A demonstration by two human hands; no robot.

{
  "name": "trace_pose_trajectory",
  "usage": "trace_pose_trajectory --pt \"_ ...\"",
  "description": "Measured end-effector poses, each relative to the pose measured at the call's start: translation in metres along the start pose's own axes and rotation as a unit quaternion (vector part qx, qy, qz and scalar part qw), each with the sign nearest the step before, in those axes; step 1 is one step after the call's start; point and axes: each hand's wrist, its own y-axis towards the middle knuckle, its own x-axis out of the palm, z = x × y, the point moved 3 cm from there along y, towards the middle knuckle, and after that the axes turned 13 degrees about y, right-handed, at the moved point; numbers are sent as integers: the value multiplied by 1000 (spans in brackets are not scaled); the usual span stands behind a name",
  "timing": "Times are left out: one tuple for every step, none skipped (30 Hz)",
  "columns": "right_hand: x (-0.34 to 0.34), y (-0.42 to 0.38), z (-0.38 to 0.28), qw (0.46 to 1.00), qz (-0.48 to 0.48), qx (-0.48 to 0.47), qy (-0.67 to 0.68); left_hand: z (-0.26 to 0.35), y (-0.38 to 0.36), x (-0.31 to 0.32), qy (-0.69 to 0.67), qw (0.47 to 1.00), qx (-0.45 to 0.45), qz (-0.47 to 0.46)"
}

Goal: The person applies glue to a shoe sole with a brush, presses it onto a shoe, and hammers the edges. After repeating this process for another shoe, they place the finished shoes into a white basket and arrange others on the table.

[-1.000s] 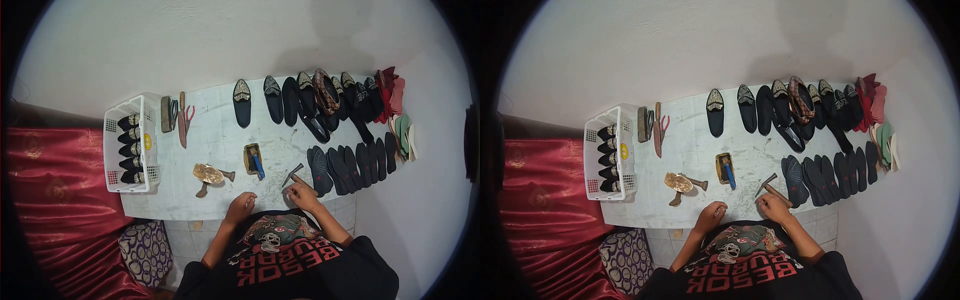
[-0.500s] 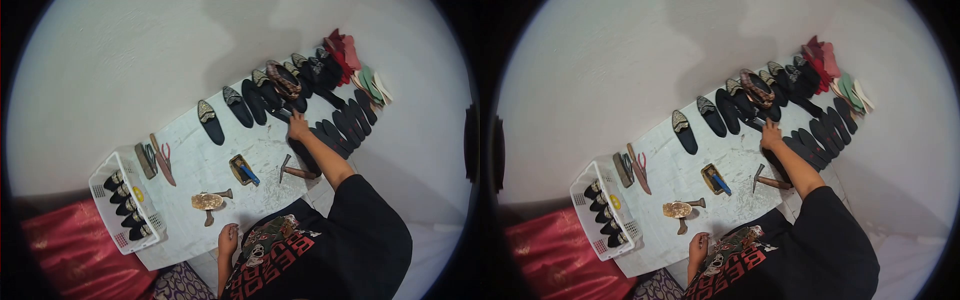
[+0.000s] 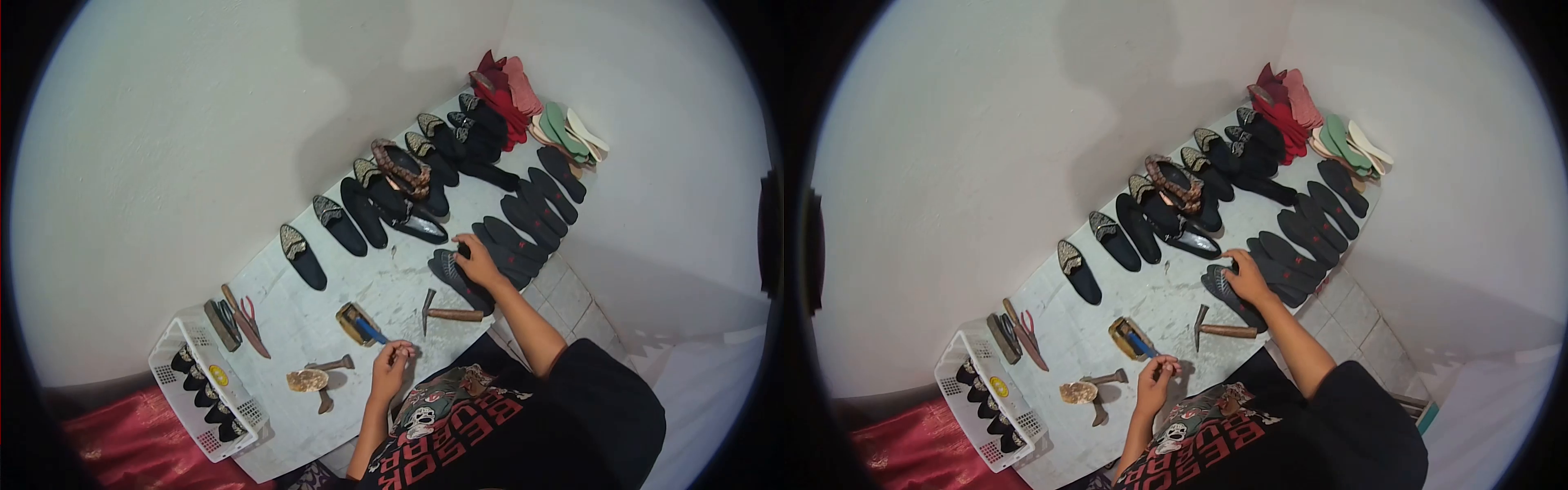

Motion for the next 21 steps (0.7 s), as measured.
trace_pose_trajectory --pt "-8 0 -1 998 -5 56 28 8 22 7 2 1000 11 -5" --pt "-14 2 2 992 -14 115 57 15 43 14 2 1000 18 -8" --pt "-18 8 7 991 -15 120 65 17 69 18 30 999 10 -9" --pt "-23 19 13 990 -18 123 73 23 99 25 56 998 3 -8" --pt "-25 32 18 988 -20 126 83 38 126 33 116 992 46 29" --pt "-26 54 25 994 -9 84 73 55 158 40 178 978 90 65" --pt "-23 79 36 997 2 43 64 60 196 44 190 967 136 100" --pt "-20 103 41 998 13 4 55 65 232 47 202 953 180 134" --pt "-18 128 29 998 10 -8 64 80 265 51 216 950 178 141" --pt "-17 151 9 997 8 -20 73 95 297 54 230 946 177 147" --pt "-11 169 -5 1000 -24 -17 4 101 326 56 323 909 193 178" --pt "-5 184 -17 996 -55 -16 -66 106 350 59 411 864 207 206" --pt "0 197 -19 986 -87 -16 -138 115 366 65 454 864 127 178" --pt "7 208 -14 980 -125 30 -149 124 379 71 492 857 47 148" --pt "12 219 -8 971 -161 76 -161 125 388 78 524 843 -31 117" --pt "14 224 -1 958 -196 123 -172 125 393 83 555 824 -40 108" --pt "13 226 6 951 -202 158 -172 127 397 85 588 801 -47 98" --pt "12 228 11 960 -190 135 -152 128 402 85 622 776 -54 87" --pt "15 229 21 968 -178 113 -132 133 403 86 611 782 -68 100" --pt "18 226 30 975 -168 93 -113 134 404 87 611 782 -63 111" --pt "22 221 42 986 -128 79 -76 131 404 86 608 782 -58 122"
